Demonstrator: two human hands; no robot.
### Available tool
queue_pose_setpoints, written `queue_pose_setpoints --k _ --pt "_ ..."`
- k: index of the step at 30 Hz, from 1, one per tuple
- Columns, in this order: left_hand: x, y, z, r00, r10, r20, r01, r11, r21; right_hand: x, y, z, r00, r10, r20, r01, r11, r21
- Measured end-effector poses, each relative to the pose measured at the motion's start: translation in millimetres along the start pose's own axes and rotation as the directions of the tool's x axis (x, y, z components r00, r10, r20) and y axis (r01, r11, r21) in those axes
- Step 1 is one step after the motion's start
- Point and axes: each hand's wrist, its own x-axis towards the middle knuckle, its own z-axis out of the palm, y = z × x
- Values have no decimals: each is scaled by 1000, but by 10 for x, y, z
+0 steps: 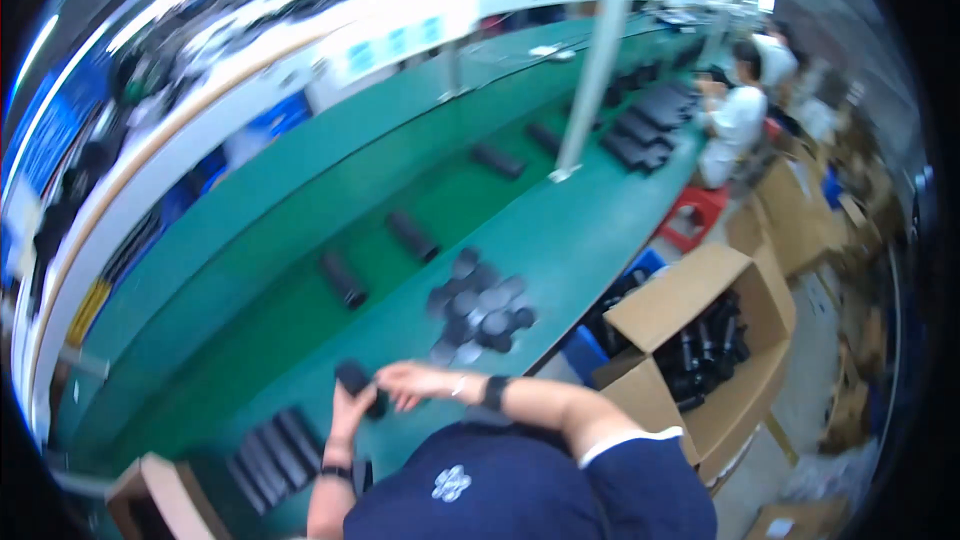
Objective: The person assembles components by picking up a cylinder and a cap, fitting the cap onto the cylinder, and pressing them together. After repeating this process, the person places the assembled units into a cardboard box.
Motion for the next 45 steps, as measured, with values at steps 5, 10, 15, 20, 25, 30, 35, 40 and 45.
queue_pose_setpoints --k 5,10,15,20,25,30,35,40,45 --pt "911 106 -470 982 -188 -23 134 774 -619 -840 118 -377 949 -6 -316 -4 1000 -31" --pt "1633 -73 -1013 882 -292 -369 204 944 -258 -1885 1021 -485 676 129 -725 0 984 176" --pt "2186 -755 -1857 743 128 -656 268 842 468 -2824 2046 -35 335 264 -904 -33 963 269" --pt "2326 -835 -1859 711 15 -703 472 731 492 -3277 2767 831 125 450 -884 18 890 456" --pt "2057 13 -1045 634 57 -772 652 497 573 -3429 2841 1340 277 594 -755 -19 790 613" --pt "1913 16 -375 797 388 -463 123 646 754 -3953 2676 891 299 539 -788 71 811 581" --pt "1224 284 1266 988 136 79 -152 958 244 -4920 2227 43 366 524 -769 27 820 572" --pt "391 760 3171 796 -221 564 253 967 23 -6254 2006 -767 317 375 -871 65 908 415" --pt "-194 902 4535 595 -292 749 202 956 212 -7216 2481 -1901 144 279 -949 235 922 307"
